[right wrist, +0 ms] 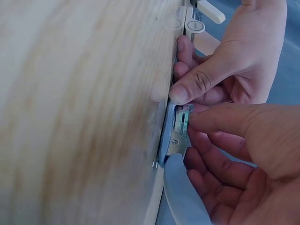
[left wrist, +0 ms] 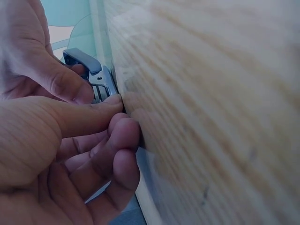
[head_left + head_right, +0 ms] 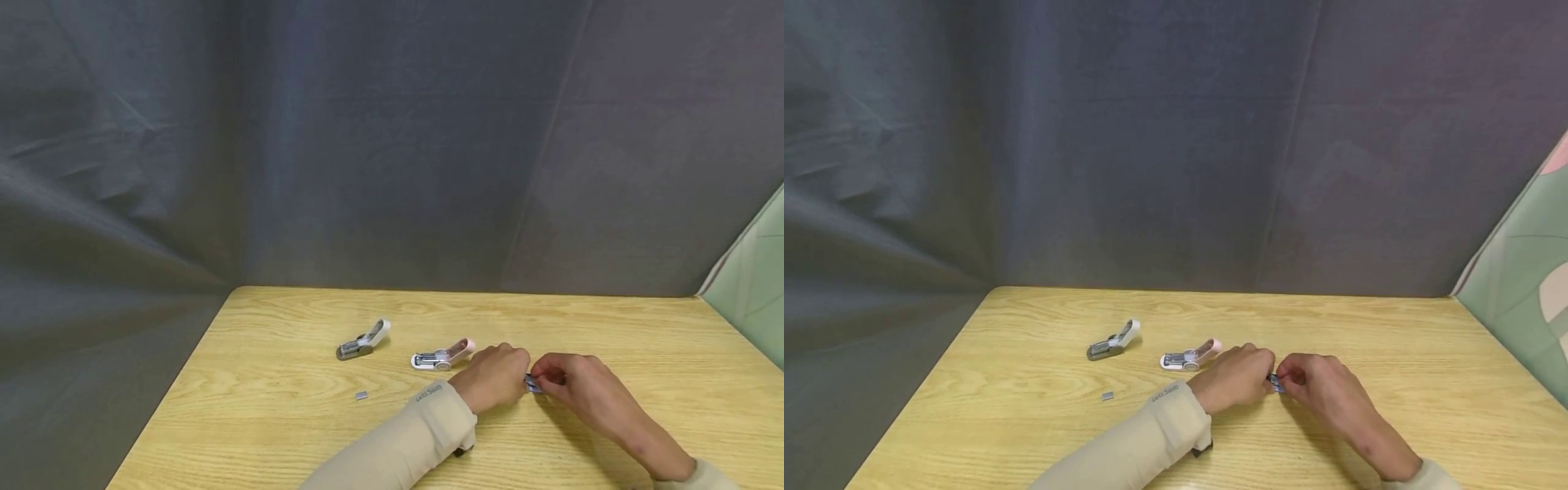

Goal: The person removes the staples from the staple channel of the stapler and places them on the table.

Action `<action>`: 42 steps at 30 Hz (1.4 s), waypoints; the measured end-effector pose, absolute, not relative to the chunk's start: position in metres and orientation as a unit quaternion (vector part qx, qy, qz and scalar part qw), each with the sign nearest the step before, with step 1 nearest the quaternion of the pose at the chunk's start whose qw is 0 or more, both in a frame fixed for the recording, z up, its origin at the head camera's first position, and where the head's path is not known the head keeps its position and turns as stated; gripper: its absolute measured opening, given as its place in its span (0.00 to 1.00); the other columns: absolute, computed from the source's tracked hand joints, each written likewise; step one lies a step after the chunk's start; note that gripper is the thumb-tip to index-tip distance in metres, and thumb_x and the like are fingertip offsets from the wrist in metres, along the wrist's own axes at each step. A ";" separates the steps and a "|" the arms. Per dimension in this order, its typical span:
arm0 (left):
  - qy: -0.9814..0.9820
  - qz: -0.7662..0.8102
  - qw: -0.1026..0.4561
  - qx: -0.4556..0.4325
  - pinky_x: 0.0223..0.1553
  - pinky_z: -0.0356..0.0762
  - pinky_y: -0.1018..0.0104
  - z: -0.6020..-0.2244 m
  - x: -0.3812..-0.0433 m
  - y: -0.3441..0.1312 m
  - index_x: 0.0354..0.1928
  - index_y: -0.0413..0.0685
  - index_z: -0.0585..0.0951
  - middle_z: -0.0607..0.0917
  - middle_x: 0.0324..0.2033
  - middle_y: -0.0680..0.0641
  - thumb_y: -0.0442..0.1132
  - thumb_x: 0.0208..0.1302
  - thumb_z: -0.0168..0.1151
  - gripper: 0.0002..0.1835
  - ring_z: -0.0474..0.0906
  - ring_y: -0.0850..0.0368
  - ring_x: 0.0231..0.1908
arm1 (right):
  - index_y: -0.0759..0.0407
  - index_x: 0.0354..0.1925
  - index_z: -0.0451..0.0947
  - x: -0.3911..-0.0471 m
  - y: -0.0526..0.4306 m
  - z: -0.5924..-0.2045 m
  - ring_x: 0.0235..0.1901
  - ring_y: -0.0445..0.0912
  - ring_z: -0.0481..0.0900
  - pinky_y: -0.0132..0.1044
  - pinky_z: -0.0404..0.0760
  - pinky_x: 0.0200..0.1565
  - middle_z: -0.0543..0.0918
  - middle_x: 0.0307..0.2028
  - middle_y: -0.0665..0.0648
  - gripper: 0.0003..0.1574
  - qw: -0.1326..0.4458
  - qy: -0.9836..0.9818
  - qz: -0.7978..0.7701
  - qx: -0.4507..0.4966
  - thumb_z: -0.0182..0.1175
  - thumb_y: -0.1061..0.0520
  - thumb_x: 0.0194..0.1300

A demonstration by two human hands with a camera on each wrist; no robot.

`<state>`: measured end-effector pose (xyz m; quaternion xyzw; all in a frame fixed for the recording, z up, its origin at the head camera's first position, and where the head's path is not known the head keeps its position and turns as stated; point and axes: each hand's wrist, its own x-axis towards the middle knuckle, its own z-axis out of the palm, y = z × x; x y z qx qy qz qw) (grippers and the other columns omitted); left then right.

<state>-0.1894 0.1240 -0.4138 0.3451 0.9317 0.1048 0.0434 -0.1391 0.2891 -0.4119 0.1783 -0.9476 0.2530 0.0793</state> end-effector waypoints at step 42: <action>0.934 0.109 0.068 0.332 0.18 0.67 0.68 -0.411 -0.187 0.123 0.22 0.56 0.77 0.74 0.19 0.56 0.40 0.69 0.68 0.16 0.69 0.62 0.18 | 0.46 0.31 0.84 -0.109 0.297 -0.418 0.29 0.30 0.78 0.33 0.79 0.31 0.82 0.29 0.36 0.11 0.034 -0.962 0.213 0.168 0.76 0.62 0.59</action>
